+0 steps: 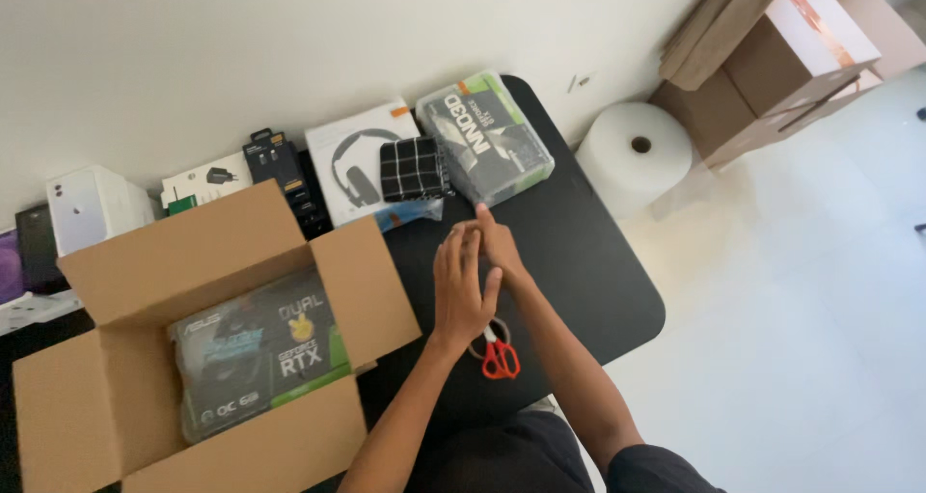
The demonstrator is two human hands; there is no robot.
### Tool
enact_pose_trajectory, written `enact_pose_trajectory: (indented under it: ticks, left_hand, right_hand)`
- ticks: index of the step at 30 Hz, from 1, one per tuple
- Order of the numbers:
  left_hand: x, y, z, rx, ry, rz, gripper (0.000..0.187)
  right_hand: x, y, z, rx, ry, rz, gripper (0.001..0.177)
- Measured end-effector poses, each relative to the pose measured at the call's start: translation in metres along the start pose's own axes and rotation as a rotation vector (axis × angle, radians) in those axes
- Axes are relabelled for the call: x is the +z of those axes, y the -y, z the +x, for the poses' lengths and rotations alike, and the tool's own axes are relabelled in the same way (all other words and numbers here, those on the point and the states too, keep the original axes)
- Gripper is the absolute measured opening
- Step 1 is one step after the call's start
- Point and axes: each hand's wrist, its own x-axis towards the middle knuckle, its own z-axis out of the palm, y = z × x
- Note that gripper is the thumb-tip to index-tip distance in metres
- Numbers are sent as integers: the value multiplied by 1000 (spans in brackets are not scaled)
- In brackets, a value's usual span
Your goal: The person opens a cardboard box, places two electronics boxes inside by hand, and seals the larger box with tape using scissors.
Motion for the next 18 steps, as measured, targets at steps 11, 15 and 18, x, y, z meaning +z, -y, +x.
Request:
enact_pose_trajectory:
  ticks: [11, 15, 18]
  left_hand:
    - [140, 62, 37, -603, 452, -217, 64]
    - [172, 97, 48, -790, 406, -247, 64]
    - [203, 123, 47, -921, 369, -319, 68]
  right_hand:
    - [-141, -65, 183, -355, -176, -854, 62]
    - [-153, -65, 180, -463, -88, -1211, 58]
    - [-148, -83, 164, -547, -190, -1229, 56]
